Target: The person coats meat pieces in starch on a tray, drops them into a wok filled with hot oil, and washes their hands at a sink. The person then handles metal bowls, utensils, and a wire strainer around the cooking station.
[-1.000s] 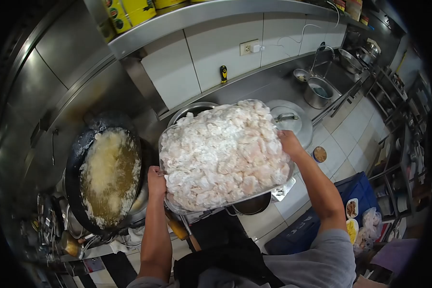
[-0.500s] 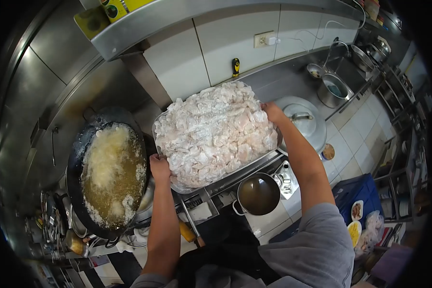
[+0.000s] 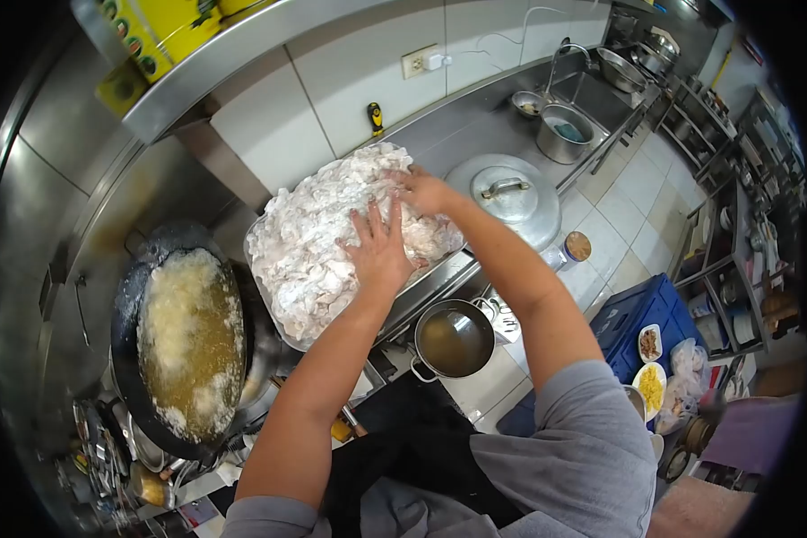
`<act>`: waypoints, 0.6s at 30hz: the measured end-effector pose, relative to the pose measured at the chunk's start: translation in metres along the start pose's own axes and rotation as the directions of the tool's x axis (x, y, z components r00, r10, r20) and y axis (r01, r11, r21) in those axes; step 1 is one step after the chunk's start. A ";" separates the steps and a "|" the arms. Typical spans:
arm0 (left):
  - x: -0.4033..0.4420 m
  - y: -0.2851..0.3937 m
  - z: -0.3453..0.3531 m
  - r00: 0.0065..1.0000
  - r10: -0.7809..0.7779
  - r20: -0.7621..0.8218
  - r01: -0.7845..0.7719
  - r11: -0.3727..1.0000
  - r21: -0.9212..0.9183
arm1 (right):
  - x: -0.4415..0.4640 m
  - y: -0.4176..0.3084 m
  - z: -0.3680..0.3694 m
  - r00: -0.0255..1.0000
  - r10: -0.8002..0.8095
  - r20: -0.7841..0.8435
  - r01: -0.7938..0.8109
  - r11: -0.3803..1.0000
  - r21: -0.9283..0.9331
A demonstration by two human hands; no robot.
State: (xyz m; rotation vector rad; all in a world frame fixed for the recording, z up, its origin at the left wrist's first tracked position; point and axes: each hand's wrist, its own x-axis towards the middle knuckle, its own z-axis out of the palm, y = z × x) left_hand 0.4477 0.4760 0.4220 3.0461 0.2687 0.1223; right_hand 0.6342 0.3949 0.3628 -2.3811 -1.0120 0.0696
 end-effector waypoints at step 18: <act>0.047 -0.045 0.023 0.967 0.061 -0.247 -0.121 0.964 -0.235 | -0.056 -0.030 -0.008 0.971 -0.172 -0.166 0.160 0.983 -0.086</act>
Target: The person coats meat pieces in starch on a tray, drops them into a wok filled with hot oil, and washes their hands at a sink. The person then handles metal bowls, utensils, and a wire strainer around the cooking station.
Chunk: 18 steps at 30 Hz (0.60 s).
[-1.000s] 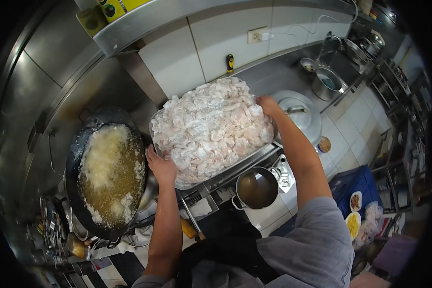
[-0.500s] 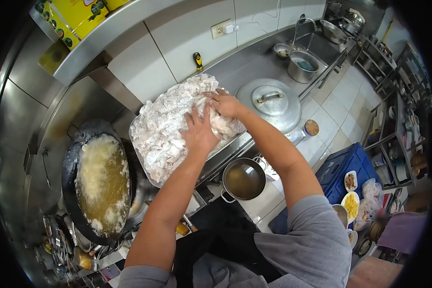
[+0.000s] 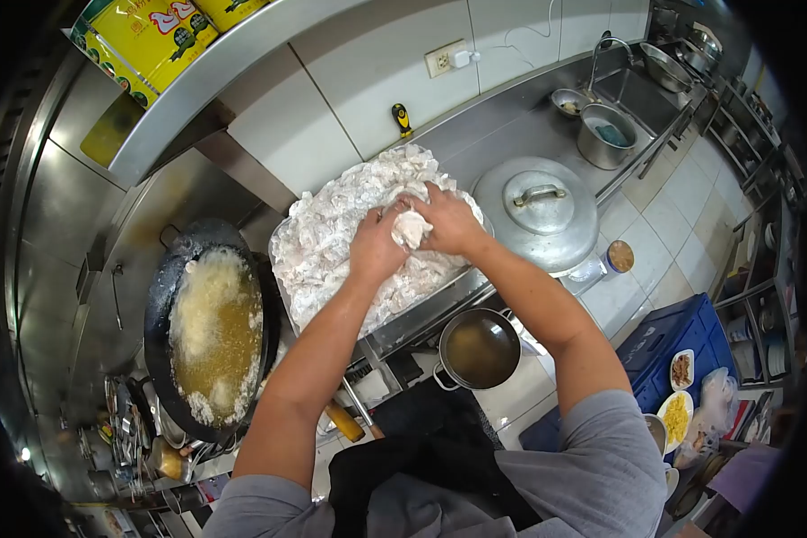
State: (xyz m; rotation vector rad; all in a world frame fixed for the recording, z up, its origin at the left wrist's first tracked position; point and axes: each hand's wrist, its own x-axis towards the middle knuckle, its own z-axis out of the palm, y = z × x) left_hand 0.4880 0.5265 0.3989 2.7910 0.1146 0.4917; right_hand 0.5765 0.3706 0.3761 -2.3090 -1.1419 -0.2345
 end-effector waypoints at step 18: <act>0.046 -0.147 0.002 0.911 -0.410 0.040 0.359 0.742 -0.566 | 0.113 -0.040 0.042 0.906 0.284 0.314 -0.420 0.512 0.749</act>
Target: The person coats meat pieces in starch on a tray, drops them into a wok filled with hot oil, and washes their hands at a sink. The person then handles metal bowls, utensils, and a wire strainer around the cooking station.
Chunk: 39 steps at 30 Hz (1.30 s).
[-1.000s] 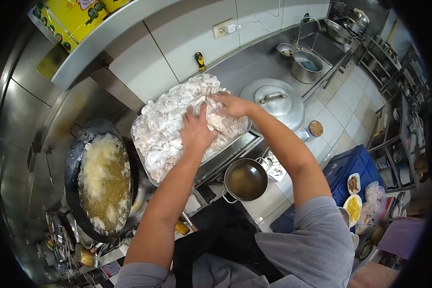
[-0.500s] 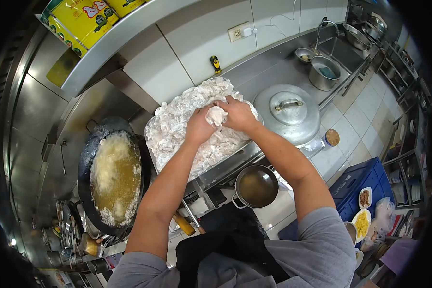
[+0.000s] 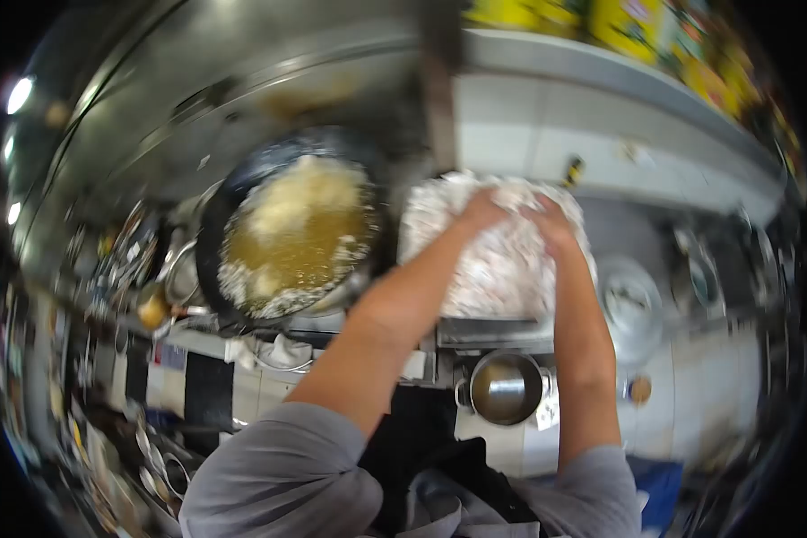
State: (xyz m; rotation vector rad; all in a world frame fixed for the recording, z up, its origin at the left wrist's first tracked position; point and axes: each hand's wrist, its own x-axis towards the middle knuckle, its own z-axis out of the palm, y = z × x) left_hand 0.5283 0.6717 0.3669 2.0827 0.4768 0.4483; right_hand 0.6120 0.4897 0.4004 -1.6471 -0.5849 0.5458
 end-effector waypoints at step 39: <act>-0.394 0.046 -0.456 0.942 0.288 -0.172 -0.052 0.631 0.774 | -0.113 -0.155 0.113 0.784 -0.286 0.552 0.593 0.081 -0.801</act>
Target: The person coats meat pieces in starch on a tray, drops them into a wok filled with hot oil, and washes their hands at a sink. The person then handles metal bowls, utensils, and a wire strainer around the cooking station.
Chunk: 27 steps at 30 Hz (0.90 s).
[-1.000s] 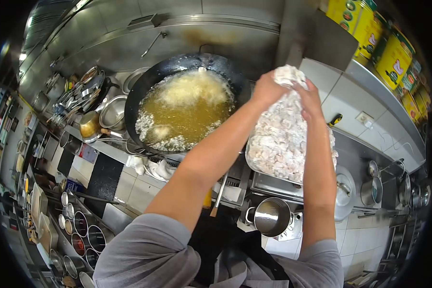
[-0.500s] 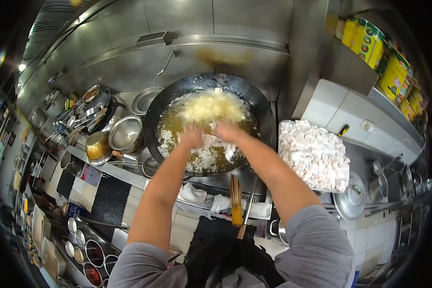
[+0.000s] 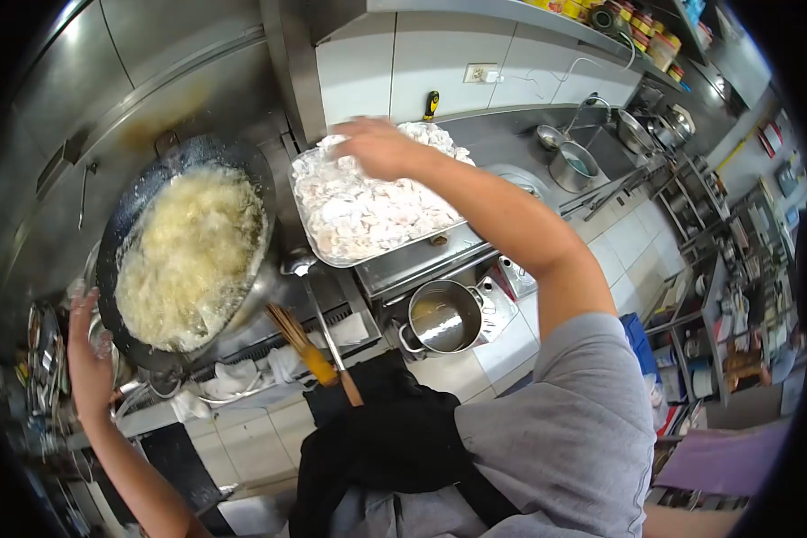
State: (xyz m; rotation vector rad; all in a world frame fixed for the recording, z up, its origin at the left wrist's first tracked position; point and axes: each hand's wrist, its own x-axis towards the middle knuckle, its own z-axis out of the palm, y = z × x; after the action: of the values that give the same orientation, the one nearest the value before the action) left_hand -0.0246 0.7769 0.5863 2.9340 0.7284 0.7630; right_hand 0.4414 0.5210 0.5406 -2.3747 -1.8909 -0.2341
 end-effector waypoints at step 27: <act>0.089 0.285 0.357 0.961 -0.180 0.212 0.241 0.920 -0.309 | -0.066 0.062 0.170 0.919 -0.274 -0.284 0.281 0.960 -0.016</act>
State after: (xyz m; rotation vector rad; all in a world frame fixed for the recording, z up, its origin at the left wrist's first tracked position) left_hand 0.3344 0.5954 0.3521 2.5288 0.7951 0.5318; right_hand 0.4973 0.4726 0.3632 -1.9226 -2.0624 -0.5390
